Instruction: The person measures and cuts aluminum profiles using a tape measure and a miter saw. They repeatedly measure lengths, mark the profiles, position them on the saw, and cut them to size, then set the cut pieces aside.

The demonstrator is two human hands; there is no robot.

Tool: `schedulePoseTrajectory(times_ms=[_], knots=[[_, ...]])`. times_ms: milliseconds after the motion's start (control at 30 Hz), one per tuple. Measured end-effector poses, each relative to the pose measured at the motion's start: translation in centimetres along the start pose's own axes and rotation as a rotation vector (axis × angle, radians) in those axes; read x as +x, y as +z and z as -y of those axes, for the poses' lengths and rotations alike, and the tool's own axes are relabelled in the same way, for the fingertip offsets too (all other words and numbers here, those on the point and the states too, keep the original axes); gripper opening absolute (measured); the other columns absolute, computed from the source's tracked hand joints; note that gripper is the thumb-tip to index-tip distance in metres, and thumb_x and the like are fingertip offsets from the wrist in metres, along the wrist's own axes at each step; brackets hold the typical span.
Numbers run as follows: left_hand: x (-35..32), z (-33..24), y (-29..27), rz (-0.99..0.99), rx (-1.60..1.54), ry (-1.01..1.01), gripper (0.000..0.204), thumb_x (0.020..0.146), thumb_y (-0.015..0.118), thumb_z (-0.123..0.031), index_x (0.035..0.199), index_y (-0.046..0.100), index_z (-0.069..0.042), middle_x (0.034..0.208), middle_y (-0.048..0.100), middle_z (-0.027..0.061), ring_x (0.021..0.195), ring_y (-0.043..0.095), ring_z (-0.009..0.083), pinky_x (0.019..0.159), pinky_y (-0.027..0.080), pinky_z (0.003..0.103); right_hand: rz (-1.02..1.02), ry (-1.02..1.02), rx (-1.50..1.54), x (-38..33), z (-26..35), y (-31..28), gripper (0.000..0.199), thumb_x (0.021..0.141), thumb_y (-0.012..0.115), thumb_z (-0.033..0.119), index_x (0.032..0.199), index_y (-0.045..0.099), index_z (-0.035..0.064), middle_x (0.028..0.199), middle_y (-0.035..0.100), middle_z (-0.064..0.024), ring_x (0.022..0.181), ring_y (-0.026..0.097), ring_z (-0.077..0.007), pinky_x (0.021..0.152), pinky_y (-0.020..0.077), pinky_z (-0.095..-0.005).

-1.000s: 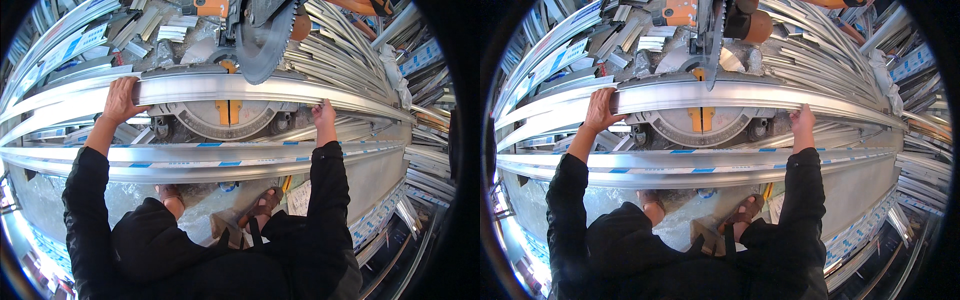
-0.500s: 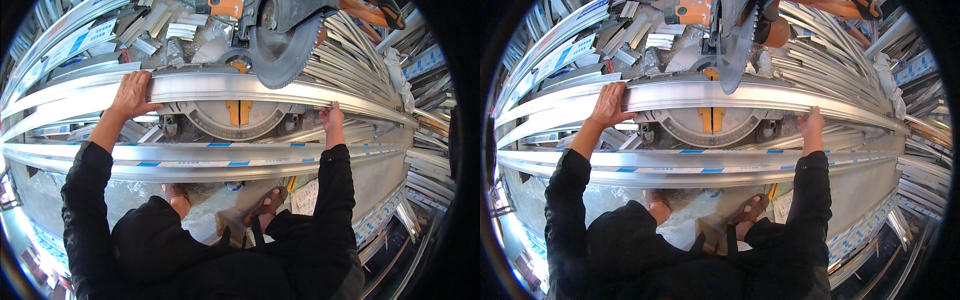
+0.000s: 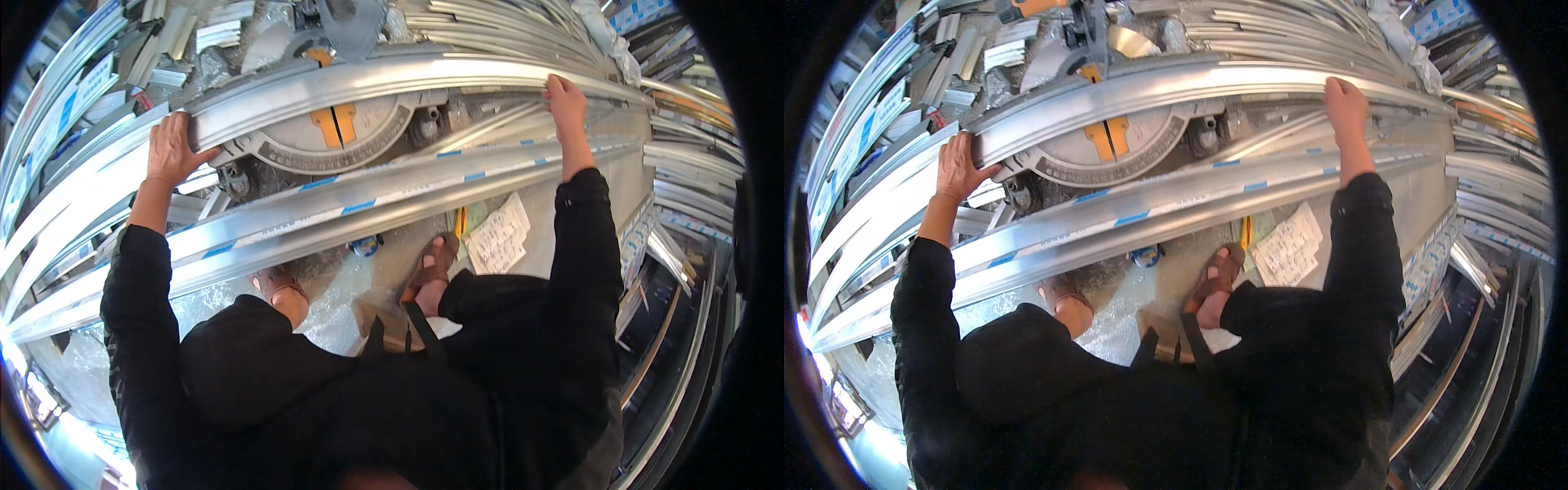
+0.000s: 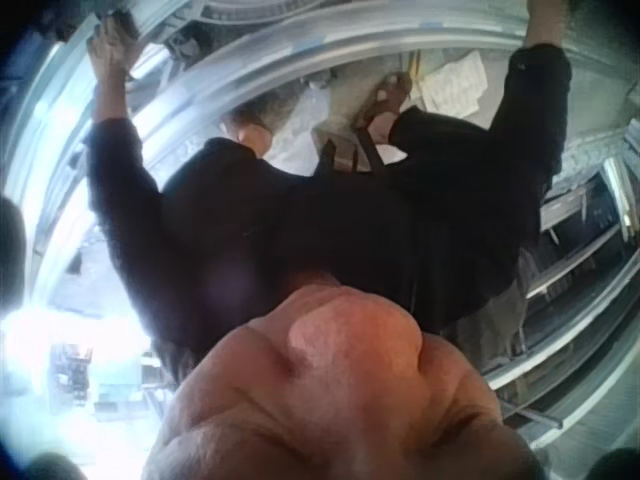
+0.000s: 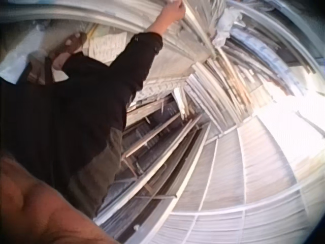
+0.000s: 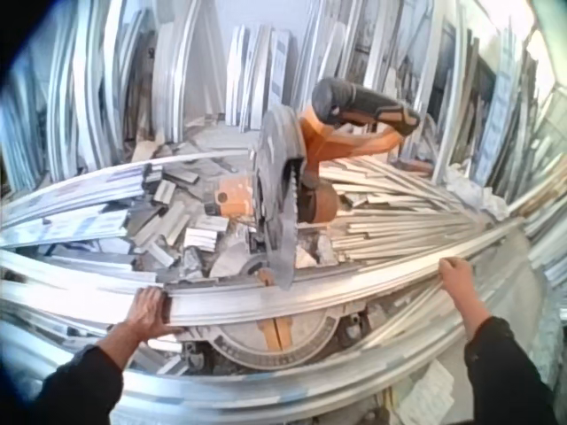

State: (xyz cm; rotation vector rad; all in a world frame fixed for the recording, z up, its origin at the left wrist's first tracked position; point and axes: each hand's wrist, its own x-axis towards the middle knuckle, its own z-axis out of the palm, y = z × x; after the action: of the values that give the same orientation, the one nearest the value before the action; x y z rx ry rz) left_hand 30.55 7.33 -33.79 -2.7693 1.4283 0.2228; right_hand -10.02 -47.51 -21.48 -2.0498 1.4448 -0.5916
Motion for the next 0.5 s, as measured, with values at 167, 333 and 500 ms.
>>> schedulePoseTrajectory(times_ms=[167,333,500], knots=[[-0.3,-0.3,-1.0,0.063,0.058,-0.012,0.090,0.074,0.077,-0.063,0.131,0.051,0.002,0.126,0.055,0.0156,0.121,0.050,0.0302,0.105,0.036,0.042,-0.371,-0.664,0.115,-1.2,13.6,-1.0,0.042,0.095,0.066,0.028,0.125,0.065,-0.0010,0.110,0.072,-0.0115,0.103,0.066,-0.0181,0.089,0.0496,-0.0293],[-0.2,-0.5,-2.0,0.159,0.072,-0.033,0.101,0.075,0.069,-0.072,0.138,0.047,0.003,0.135,0.052,0.0184,0.130,0.047,0.0315,0.111,0.034,0.043,-0.132,-1.055,0.047,-2.0,28.7,2.3,0.060,0.093,0.064,0.045,0.137,0.057,0.0050,0.133,0.060,-0.0228,0.125,0.054,-0.0393,0.113,0.0350,-0.0461],[-0.1,0.0,-2.6,0.156,0.048,0.010,0.095,0.076,0.071,-0.071,0.133,0.049,0.002,0.130,0.054,0.0175,0.125,0.051,0.0314,0.108,0.036,0.043,-0.090,-0.930,-0.329,-5.0,34.5,2.3,0.068,0.094,0.057,0.059,0.103,0.066,-0.0084,0.106,0.065,-0.0293,0.105,0.062,-0.0440,0.089,0.0484,-0.0486]])
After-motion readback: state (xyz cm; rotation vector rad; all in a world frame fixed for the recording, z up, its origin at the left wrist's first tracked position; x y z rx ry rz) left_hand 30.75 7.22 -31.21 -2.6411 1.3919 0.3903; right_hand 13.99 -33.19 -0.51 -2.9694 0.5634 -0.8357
